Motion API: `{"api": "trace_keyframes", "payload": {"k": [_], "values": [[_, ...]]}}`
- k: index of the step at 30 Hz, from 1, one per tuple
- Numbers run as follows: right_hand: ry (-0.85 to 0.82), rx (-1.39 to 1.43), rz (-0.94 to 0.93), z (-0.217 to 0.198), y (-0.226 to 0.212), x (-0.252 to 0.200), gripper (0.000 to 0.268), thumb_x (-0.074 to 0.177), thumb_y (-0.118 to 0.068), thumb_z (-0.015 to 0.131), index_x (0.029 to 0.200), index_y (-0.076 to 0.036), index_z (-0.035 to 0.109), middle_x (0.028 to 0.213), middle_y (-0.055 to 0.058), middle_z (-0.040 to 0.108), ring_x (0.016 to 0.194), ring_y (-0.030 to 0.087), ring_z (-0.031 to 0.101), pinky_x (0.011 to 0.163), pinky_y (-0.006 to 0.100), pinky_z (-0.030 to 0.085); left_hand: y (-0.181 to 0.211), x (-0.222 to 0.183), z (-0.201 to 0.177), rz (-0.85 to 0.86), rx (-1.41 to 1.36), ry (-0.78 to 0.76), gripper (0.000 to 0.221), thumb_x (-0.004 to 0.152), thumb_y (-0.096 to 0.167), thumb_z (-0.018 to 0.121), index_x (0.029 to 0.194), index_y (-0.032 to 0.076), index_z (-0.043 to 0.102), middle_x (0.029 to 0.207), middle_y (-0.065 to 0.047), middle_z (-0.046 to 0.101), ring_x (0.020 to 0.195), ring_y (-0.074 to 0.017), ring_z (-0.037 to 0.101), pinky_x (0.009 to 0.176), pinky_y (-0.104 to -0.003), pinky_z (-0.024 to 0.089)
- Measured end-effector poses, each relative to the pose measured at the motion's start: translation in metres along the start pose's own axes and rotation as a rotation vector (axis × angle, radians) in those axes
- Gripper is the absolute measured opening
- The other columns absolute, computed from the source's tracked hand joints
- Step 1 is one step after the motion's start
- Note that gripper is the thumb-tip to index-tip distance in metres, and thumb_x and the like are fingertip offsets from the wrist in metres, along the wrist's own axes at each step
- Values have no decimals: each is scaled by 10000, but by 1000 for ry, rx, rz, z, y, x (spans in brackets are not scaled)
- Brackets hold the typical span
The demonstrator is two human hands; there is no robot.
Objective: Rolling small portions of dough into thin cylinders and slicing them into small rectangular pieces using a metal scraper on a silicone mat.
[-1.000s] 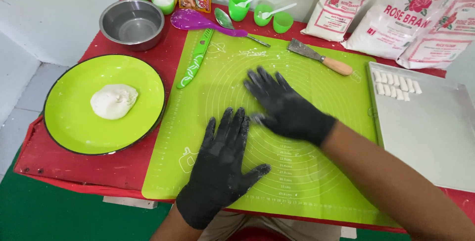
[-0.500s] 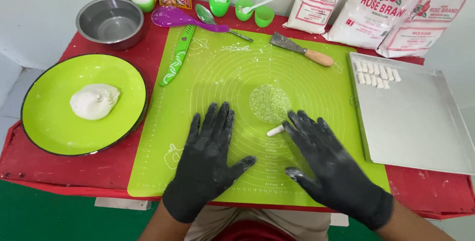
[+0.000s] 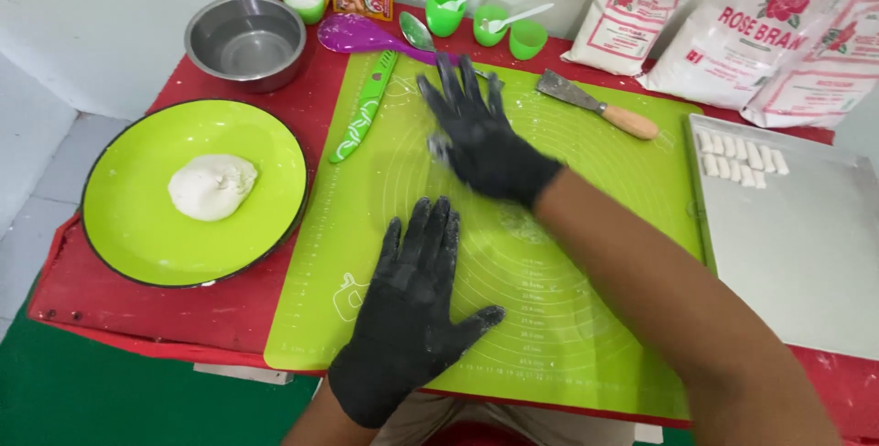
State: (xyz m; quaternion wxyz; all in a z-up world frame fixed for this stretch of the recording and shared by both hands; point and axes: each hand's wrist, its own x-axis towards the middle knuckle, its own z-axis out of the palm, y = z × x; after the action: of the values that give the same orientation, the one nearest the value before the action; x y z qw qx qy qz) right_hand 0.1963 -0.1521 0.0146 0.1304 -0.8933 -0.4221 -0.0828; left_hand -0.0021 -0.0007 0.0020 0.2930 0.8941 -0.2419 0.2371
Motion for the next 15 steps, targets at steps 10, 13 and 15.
{"api": "trace_keyframes", "payload": {"k": [10,13,15], "values": [[135,118,-48,-29,6,26,631,1184,-143,465,1688,-73,92,1758,152,1,1644,345,-48,1367,522,9,-1,0,-1,-4,-28,-7,949,929,571,694,1520,-96,367,1621,-284,358,1536,-442,329,1261,-619,220],[-83,-50,-31,-36,-11,-24,702,1105,-345,451,1631,7,147,1692,273,67,1588,385,36,1267,601,95,-2,-1,2,8,6,2,971,918,594,699,1518,-96,373,1620,-283,359,1537,-438,321,1256,-626,221],[-82,-209,-120,-33,-12,-66,745,1077,-497,407,1596,26,292,1651,294,288,1545,426,281,1250,597,165,-2,-2,2,13,1,-2,981,903,580,735,1509,-100,370,1616,-300,353,1539,-453,305,1255,-634,216]]}}
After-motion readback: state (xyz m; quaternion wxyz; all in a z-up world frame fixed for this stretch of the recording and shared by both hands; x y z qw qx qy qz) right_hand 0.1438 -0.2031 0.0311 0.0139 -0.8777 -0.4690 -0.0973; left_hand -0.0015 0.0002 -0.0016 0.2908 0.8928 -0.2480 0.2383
